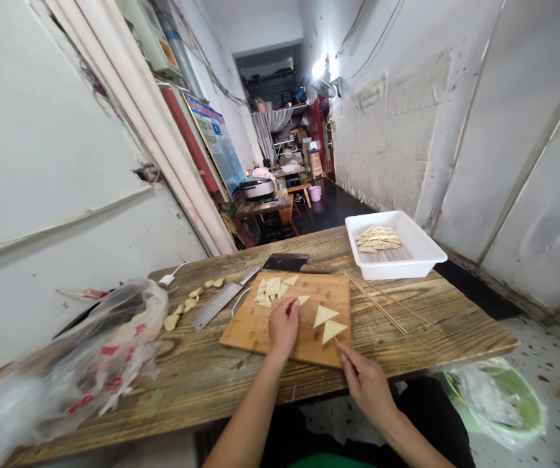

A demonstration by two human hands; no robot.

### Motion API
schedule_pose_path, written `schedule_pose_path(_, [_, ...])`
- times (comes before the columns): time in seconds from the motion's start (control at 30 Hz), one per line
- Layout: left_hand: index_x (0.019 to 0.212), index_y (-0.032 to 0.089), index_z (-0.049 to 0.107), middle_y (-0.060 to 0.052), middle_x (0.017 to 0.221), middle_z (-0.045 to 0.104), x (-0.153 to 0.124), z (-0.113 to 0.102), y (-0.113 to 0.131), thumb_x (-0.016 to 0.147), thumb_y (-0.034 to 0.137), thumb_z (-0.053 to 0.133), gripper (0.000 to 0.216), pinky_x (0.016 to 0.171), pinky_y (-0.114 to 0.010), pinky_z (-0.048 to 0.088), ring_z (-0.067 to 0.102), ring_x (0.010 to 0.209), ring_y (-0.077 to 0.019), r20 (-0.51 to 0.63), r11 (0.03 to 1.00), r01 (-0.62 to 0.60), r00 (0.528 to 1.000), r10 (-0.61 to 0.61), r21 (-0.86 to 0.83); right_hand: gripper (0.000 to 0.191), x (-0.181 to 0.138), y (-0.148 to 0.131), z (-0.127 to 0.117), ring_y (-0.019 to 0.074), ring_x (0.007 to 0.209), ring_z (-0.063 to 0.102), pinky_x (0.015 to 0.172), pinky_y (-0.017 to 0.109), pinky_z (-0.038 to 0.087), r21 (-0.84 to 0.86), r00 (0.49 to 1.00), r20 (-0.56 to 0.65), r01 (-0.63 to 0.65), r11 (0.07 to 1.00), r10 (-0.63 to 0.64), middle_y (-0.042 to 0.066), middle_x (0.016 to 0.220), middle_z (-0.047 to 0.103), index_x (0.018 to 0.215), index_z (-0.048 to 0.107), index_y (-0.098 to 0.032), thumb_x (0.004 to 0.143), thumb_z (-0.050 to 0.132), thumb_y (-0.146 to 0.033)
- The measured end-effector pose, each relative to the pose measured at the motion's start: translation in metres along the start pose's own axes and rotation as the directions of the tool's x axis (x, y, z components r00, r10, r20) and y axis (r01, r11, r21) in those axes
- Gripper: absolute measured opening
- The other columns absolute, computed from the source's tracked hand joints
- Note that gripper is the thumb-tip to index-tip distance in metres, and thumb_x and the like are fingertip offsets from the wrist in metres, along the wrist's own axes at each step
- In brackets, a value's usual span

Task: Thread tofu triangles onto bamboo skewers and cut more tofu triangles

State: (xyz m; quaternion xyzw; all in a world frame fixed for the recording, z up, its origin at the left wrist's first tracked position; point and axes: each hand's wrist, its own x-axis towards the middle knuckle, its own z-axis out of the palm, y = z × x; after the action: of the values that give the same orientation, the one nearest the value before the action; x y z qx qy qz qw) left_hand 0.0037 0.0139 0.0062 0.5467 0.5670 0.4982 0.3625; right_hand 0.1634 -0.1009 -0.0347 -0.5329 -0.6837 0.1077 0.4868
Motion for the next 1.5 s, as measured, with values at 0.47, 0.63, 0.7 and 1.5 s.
schedule_pose_path(0.47, [0.075,0.016,0.059,-0.006,0.077,0.059,0.048,-0.001,-0.016,0.059,0.022,0.069,0.020,0.073,-0.029,0.035,0.053,0.079,-0.0208,0.169,0.767,-0.204,0.977,0.126,0.609,0.032,-0.004,0.012,0.000,0.0202,0.076,0.069,0.067,0.029,0.055,0.002,0.996,0.033,-0.080,0.997,0.080,0.010,0.090,0.072,0.102,0.066,-0.014,0.087,0.039,-0.023])
schedule_pose_path(0.63, [0.085,0.018,0.058,0.000,0.071,0.061,0.040,0.004,-0.016,0.063,0.013,0.064,0.023,0.068,-0.024,0.039,0.054,0.067,-0.0135,0.188,0.920,-0.203,0.971,0.146,0.334,0.030,-0.005,0.014,-0.001,0.0198,0.078,0.069,0.069,0.029,0.055,0.041,0.996,0.021,-0.090,0.995,0.090,0.009,0.092,0.072,0.103,0.066,-0.017,0.087,0.041,-0.025])
schedule_pose_path(0.7, [0.088,0.017,0.061,-0.001,0.074,0.064,0.035,0.006,-0.016,0.062,0.013,0.066,0.026,0.069,-0.024,0.041,0.057,0.068,-0.0137,0.173,0.986,-0.115,0.981,0.093,0.123,0.030,-0.005,0.012,-0.004,0.0197,0.078,0.069,0.068,0.028,0.056,0.060,0.997,0.010,-0.081,0.995,0.080,0.010,0.091,0.072,0.103,0.066,-0.016,0.087,0.041,-0.025])
schedule_pose_path(1.5, [0.082,0.011,0.058,-0.007,0.072,0.065,0.019,-0.029,-0.004,0.078,0.012,0.059,0.004,0.051,-0.018,0.052,0.062,0.060,-0.0111,0.335,0.498,0.534,0.835,-0.436,-0.683,0.029,-0.001,-0.014,-0.001,0.0191,0.086,0.068,0.076,0.028,0.055,0.084,0.985,0.160,0.058,0.995,-0.071,0.008,0.097,0.071,0.106,0.065,-0.019,0.087,0.042,-0.023])
